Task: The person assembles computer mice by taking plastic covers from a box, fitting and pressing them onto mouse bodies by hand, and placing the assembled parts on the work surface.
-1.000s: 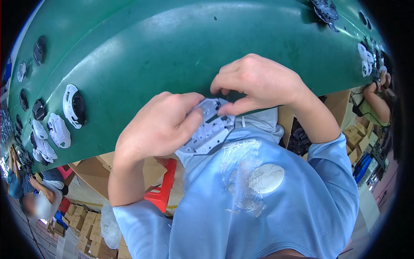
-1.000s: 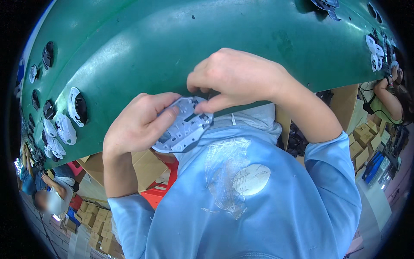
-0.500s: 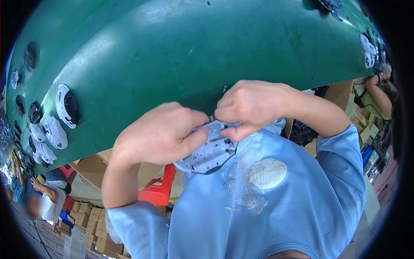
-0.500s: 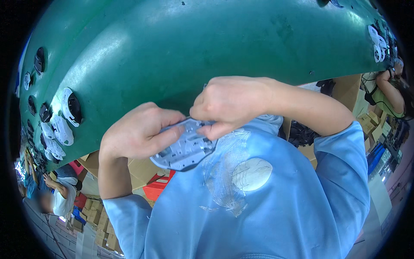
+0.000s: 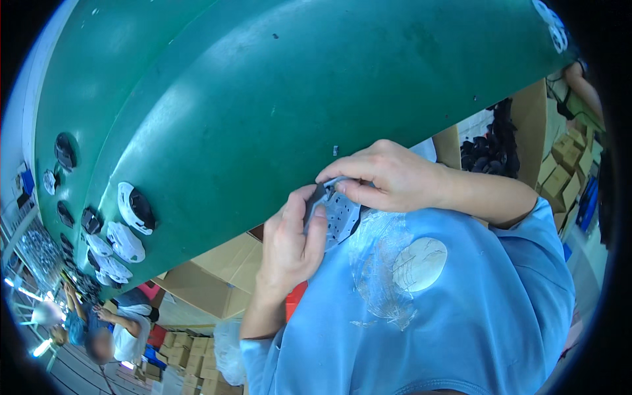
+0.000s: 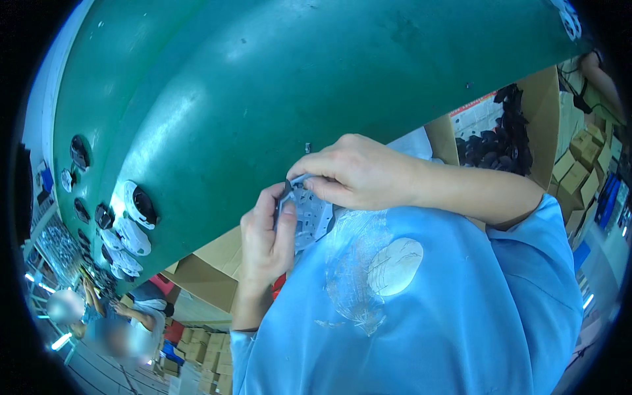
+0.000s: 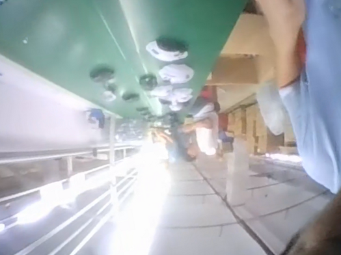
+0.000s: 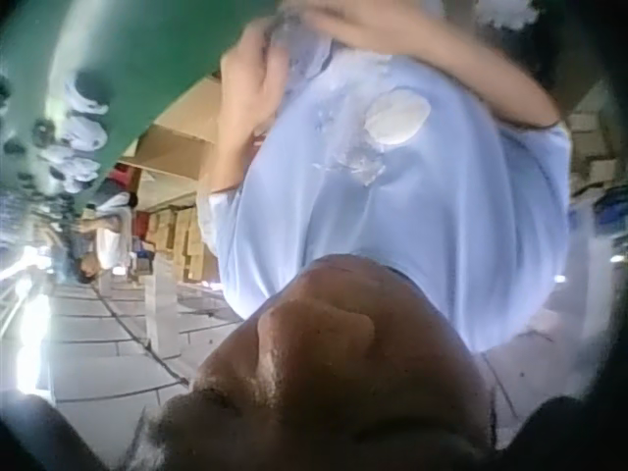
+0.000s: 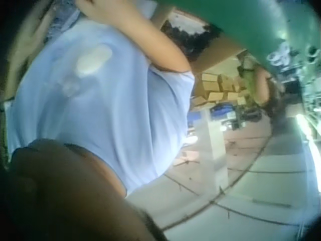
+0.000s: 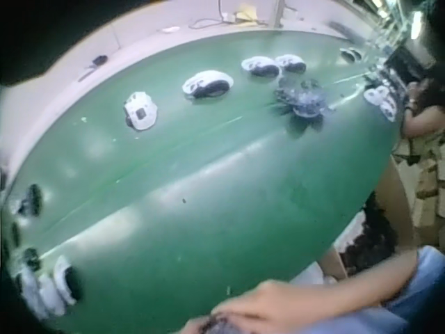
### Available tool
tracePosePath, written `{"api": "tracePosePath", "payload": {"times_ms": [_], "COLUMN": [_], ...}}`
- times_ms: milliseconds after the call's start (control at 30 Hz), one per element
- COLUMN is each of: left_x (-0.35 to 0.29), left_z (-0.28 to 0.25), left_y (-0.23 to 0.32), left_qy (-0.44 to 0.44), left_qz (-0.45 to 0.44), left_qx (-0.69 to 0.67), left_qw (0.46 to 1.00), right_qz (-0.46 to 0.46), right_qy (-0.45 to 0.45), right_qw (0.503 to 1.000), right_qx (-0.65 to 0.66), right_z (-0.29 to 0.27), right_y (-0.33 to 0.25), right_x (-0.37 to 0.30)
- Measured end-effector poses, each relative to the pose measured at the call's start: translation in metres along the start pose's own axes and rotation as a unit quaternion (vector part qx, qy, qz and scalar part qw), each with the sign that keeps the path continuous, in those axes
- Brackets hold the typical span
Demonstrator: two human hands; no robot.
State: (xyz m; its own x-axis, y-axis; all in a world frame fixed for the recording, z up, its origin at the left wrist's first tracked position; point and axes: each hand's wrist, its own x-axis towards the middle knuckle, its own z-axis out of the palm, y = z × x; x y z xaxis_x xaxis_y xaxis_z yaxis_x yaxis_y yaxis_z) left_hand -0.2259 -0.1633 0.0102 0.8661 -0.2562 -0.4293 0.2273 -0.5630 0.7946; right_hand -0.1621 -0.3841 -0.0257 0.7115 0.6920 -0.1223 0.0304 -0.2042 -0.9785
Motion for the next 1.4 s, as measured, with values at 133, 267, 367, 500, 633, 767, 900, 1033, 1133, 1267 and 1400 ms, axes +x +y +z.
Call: {"api": "tracePosePath", "payload": {"times_ms": [133,267,367,500,633,767,900,1033,1133,1267,1400], "left_x": [-0.01,-0.018,-0.02,-0.023,-0.026,-0.028,-0.031,-0.033,-0.034,-0.036,-0.038], "left_z": [0.016,0.023,0.028,0.03,0.033,0.039,0.041,0.044,0.045,0.044,0.048], "left_y": [-0.01,-0.011,-0.01,-0.006,-0.007,-0.01,-0.01,-0.012,-0.014,-0.01,-0.017], "left_qy": [-0.012,0.004,0.028,0.022,0.019,0.05,0.068,0.082,0.075,0.058,0.062], "left_qz": [-0.003,-0.04,-0.008,-0.029,-0.031,-0.038,-0.031,-0.01,-0.017,-0.038,-0.024], "left_qx": [-0.043,-0.048,-0.03,-0.026,-0.031,-0.031,-0.026,-0.014,-0.016,-0.003,0.01], "left_qw": [0.999,0.998,0.999,0.999,0.999,0.998,0.997,0.997,0.997,0.998,0.998], "right_qz": [0.027,0.064,0.075,0.087,0.049,0.172,0.175,0.164,0.165,0.152,0.158], "right_qy": [0.025,0.025,0.031,0.019,0.057,0.041,0.077,0.067,0.052,0.056,0.054], "right_qw": [0.999,0.997,0.996,0.995,0.996,0.981,0.976,0.98,0.982,0.985,0.984], "right_qx": [0.033,0.035,0.034,0.044,0.054,0.084,0.103,0.088,0.079,0.066,0.065], "right_z": [0.015,0.02,0.023,0.022,0.029,0.031,0.036,0.034,0.033,0.038,0.039], "right_y": [0.006,-0.001,-0.003,-0.005,-0.003,-0.009,-0.007,-0.007,-0.005,-0.003,-0.004], "right_x": [-0.021,-0.028,-0.028,-0.03,-0.036,-0.039,-0.039,-0.039,-0.039,-0.041,-0.041]}}
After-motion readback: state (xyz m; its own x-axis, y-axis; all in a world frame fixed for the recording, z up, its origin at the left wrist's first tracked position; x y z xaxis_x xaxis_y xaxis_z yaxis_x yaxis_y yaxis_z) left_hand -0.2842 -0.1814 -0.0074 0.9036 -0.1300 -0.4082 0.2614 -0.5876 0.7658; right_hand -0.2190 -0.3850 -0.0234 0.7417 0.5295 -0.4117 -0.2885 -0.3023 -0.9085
